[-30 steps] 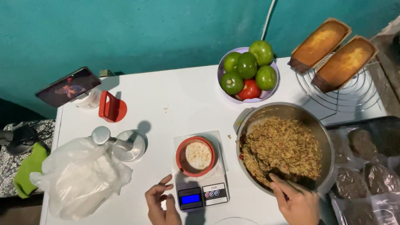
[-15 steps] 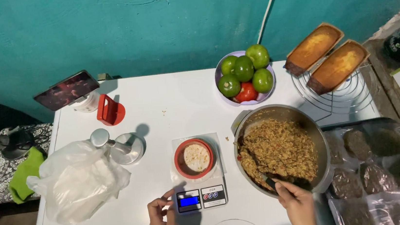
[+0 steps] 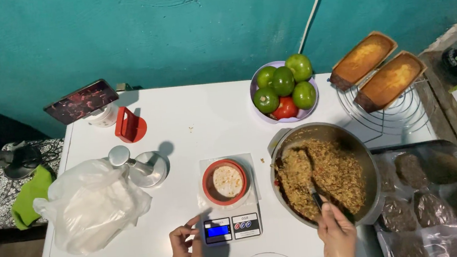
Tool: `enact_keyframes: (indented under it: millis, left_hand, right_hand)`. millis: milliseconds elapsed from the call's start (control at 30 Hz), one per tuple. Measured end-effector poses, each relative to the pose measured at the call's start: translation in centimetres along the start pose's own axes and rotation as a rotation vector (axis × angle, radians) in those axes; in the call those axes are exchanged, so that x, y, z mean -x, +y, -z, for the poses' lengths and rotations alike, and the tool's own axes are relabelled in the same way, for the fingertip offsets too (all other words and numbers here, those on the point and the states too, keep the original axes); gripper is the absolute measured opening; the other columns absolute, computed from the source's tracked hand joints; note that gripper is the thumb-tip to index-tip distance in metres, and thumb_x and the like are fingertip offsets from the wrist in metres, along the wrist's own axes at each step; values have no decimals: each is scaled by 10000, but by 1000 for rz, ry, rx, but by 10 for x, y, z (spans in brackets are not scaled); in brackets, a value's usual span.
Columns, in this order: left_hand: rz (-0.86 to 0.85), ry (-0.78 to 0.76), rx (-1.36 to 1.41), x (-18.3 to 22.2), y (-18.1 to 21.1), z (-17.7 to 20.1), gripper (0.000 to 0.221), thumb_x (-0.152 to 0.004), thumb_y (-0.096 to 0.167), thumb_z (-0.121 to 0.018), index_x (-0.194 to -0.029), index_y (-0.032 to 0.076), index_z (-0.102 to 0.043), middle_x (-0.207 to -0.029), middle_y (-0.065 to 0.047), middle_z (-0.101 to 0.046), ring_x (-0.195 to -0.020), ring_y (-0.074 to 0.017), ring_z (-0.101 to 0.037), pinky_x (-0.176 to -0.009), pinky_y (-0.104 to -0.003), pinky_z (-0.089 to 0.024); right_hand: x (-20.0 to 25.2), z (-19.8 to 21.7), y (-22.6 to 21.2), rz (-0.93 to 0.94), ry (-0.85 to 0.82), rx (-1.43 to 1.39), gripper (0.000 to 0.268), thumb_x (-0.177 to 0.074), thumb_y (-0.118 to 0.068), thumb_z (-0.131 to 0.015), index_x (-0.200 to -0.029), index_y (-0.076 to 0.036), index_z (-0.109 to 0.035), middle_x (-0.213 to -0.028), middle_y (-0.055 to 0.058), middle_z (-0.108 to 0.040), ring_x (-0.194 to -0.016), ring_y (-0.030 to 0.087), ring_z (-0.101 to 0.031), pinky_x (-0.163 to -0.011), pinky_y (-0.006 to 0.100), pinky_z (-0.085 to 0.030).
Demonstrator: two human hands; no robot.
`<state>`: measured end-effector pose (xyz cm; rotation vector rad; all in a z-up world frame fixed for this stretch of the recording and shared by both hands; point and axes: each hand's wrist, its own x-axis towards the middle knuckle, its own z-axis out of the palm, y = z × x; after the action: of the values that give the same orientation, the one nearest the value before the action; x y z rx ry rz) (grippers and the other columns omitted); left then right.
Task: Portioning a food mixture using a scale and shaping it with a mold into patties.
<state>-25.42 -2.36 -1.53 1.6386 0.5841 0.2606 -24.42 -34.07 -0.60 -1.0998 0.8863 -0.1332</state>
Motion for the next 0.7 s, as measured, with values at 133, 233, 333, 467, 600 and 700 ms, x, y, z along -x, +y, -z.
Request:
enact_keyframes:
  millis: [133,233,333,467,600,700]
  left_hand:
    - [-26,-2,55,-3,-16,1,187,-904,-20,-566,-1019,102,-485,-1236,-92,-739,-958,-112,-637,-762,-267,-464]
    - [-32,0,81,-5,-22,3,201,-897,-27,-570,-1028,99,-486,-1240,-101,-731,-971,-118,-634,-772,-271,-468]
    - [-21,13,87,-7,-20,6,203,-901,-26,-573,-1033,100,-483,-1242,-103,-728,-976,-122,-631,-772,-277,-471]
    - [-10,46,89,-8,-13,14,196,-909,-17,-578,-1028,102,-478,-1242,-100,-726,-988,-118,-637,-774,-281,-483]
    - [1,76,99,-11,-20,27,196,-908,-19,-578,-1025,100,-476,-1246,-103,-730,-973,-121,-633,-771,-286,-485]
    - [12,72,127,-12,-20,33,203,-903,-25,-573,-1031,100,-479,-1264,-108,-721,-959,-130,-620,-775,-295,-486]
  right_hand:
    - [14,-4,-14,160,-54,26,355,-986,-223,-646,-1277,-32,-715,-624,-61,-450,-524,25,-341,-456,198,-222]
    - [29,-13,-14,251,-129,48,354,-984,-204,-643,-1280,-25,-719,-605,-54,-448,-513,31,-351,-446,203,-229]
    - [44,-34,-7,294,-185,115,336,-974,-177,-652,-1257,-17,-739,-608,-41,-480,-511,43,-371,-447,208,-250]
    - [61,-71,10,412,-230,405,307,-961,-139,-677,-1235,-27,-759,-733,-28,-612,-588,55,-452,-514,222,-366]
    - [70,-104,7,798,-340,666,289,-964,-156,-680,-1235,-76,-744,-799,18,-657,-623,120,-537,-562,272,-468]
    - [68,-111,13,1098,-381,953,299,-936,-168,-689,-1227,-137,-749,-757,82,-612,-585,224,-574,-554,350,-494]
